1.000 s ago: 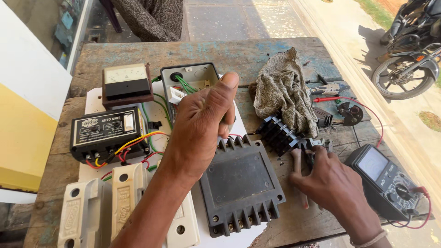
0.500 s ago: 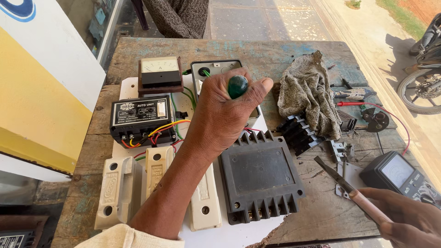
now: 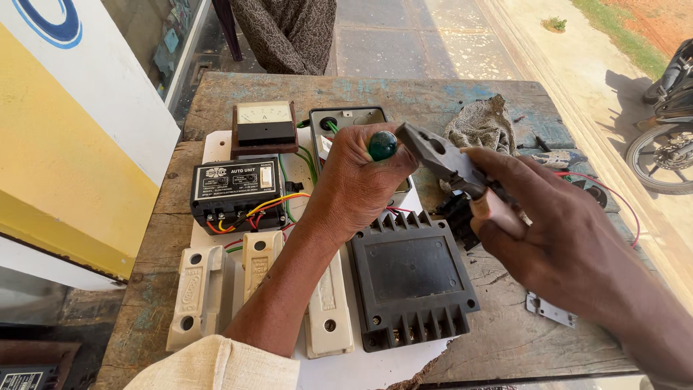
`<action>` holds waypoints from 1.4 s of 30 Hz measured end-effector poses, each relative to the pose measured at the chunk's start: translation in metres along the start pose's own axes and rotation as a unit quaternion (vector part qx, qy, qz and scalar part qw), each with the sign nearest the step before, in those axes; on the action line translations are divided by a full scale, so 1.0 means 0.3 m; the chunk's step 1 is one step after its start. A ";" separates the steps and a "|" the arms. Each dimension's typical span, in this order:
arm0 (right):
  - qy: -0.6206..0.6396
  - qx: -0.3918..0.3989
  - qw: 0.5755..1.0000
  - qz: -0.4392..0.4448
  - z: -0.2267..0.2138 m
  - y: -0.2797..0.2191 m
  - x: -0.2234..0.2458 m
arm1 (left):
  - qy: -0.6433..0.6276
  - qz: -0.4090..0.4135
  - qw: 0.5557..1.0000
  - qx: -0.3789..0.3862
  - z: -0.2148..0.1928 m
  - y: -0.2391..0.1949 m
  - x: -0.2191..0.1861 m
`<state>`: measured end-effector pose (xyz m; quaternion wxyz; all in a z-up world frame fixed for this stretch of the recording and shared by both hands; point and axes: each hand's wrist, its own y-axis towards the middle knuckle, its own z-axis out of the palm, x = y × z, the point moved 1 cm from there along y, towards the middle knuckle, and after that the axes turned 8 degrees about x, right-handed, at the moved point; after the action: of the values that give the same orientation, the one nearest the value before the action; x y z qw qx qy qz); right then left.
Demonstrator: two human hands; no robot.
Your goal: The person uses a screwdriver and pliers to manipulate wires and components inside an electrical box on a workbench. They unscrew terminals, strip wire ends, and reattach wires to different connection points throughout the episode.
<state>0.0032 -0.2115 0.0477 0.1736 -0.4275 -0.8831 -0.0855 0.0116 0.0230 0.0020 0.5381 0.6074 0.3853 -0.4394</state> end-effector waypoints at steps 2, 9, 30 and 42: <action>-0.081 -0.016 0.996 -0.024 -0.052 0.043 0.036 | -0.013 -0.014 1.000 0.005 0.008 -0.005 0.002; -0.160 -0.050 0.978 -0.123 -0.124 0.156 0.152 | -0.025 -0.014 1.000 0.004 0.001 -0.004 0.014; -0.258 -0.094 0.944 -0.185 -0.136 0.178 0.181 | 0.043 0.064 0.997 -0.001 0.003 0.004 0.039; -0.057 -0.038 0.988 0.141 -0.009 0.038 0.027 | 0.040 0.044 0.998 -0.017 0.003 -0.008 0.026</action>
<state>0.0081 -0.1994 0.0533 0.1170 -0.5582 -0.8185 -0.0691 0.0116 0.0222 -0.0062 0.5514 0.6315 0.3872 -0.3837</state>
